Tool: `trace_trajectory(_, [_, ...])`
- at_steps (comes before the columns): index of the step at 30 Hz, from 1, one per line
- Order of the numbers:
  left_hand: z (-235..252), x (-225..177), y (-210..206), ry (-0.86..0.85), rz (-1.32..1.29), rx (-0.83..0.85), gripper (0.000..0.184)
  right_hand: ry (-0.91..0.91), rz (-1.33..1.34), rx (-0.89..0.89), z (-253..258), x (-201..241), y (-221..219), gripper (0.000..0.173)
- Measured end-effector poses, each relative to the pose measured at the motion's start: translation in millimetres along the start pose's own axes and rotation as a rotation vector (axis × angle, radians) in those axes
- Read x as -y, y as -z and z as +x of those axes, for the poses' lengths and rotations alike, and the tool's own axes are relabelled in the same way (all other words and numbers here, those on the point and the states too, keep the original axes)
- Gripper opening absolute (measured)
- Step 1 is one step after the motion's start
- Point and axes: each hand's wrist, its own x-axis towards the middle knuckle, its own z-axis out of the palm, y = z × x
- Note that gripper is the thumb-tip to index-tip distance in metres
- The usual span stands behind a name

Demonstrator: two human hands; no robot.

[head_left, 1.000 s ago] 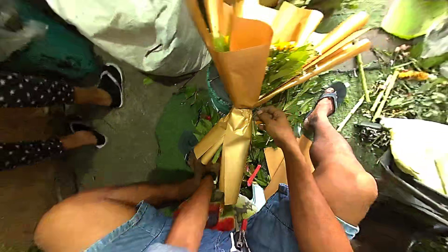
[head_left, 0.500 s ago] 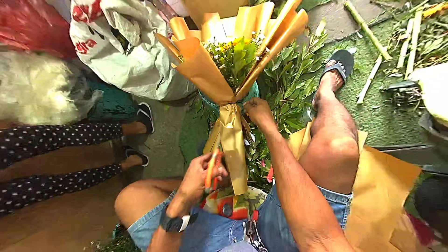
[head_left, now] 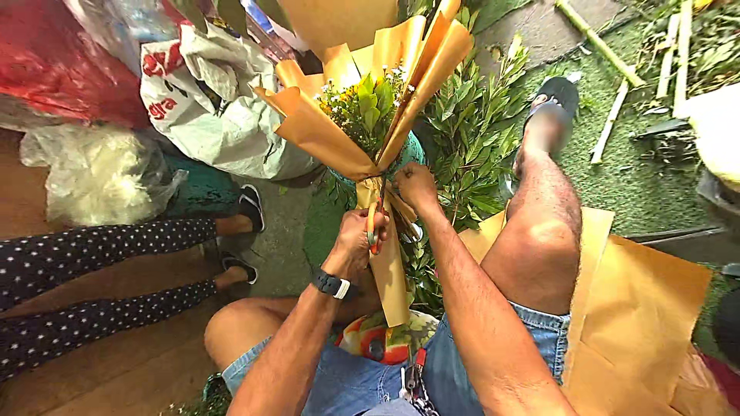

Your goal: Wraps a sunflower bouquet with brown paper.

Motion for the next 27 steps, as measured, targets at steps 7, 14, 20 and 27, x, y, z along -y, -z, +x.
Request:
trace_trajectory(7, [-80.6, 53.7, 69.0, -0.217, 0.242, -0.195, 0.056, 0.007, -0.129, -0.26, -19.5, -8.4, 2.5, 0.056])
trace_trajectory(14, [-0.6, 71.5, 134.0, -0.264, 0.975, -0.399, 0.037, 0.112, 0.175, -0.008, -21.0, -15.5, -38.3, 0.039])
trace_trajectory(20, [84.6, 35.6, 81.5, -0.477, 0.421, 0.058, 0.072, 0.181, 0.249, -0.132, -16.8, -27.1, -57.8, 0.035])
trace_trajectory(27, [89.2, 42.4, 39.4, -0.579, 0.248, -0.06, 0.091, 0.281, 0.391, -0.16, -31.9, -11.9, -62.8, 0.037])
